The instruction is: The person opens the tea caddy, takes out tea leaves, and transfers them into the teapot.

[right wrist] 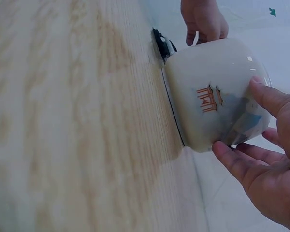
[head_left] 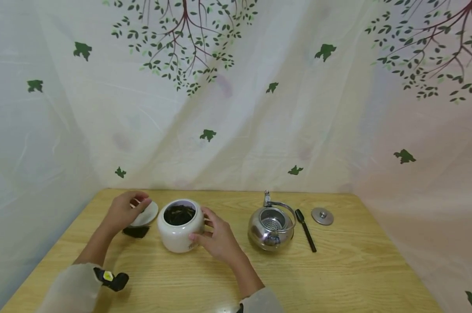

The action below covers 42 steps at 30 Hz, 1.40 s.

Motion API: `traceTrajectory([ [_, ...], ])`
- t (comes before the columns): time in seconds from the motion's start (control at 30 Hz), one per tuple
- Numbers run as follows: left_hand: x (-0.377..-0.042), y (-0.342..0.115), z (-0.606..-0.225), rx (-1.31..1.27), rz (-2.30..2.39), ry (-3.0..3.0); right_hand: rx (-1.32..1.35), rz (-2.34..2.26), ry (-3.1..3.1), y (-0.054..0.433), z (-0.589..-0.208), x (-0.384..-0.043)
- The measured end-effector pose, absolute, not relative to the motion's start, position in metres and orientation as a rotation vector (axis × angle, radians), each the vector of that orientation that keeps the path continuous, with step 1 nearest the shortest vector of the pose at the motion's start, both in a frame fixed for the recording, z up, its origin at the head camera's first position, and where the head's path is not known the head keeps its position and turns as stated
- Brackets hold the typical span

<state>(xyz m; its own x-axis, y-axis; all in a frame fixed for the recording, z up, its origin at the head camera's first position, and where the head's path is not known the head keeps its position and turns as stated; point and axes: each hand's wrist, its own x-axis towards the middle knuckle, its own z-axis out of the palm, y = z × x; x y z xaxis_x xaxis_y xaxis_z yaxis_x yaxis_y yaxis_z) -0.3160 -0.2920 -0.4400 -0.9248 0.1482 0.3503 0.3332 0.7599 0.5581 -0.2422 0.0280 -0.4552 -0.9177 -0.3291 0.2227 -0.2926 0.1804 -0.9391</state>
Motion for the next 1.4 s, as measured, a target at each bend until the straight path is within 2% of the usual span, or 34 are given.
traceTrajectory([
  [0.3,-0.299,-0.273,-0.439,-0.576,-1.388,-2.651,-0.621,-1.894,2.391,0.027,-0.454,-0.241],
  [0.73,-0.29,-0.261,-0.452,-0.854,-1.678,-2.613,-0.634,-1.886,2.389,0.026,-0.454,-0.24],
  [1.4,-0.287,-0.258,-0.459,-0.833,-1.804,-2.539,-0.6,-1.774,2.527,0.032,-0.444,-0.238],
])
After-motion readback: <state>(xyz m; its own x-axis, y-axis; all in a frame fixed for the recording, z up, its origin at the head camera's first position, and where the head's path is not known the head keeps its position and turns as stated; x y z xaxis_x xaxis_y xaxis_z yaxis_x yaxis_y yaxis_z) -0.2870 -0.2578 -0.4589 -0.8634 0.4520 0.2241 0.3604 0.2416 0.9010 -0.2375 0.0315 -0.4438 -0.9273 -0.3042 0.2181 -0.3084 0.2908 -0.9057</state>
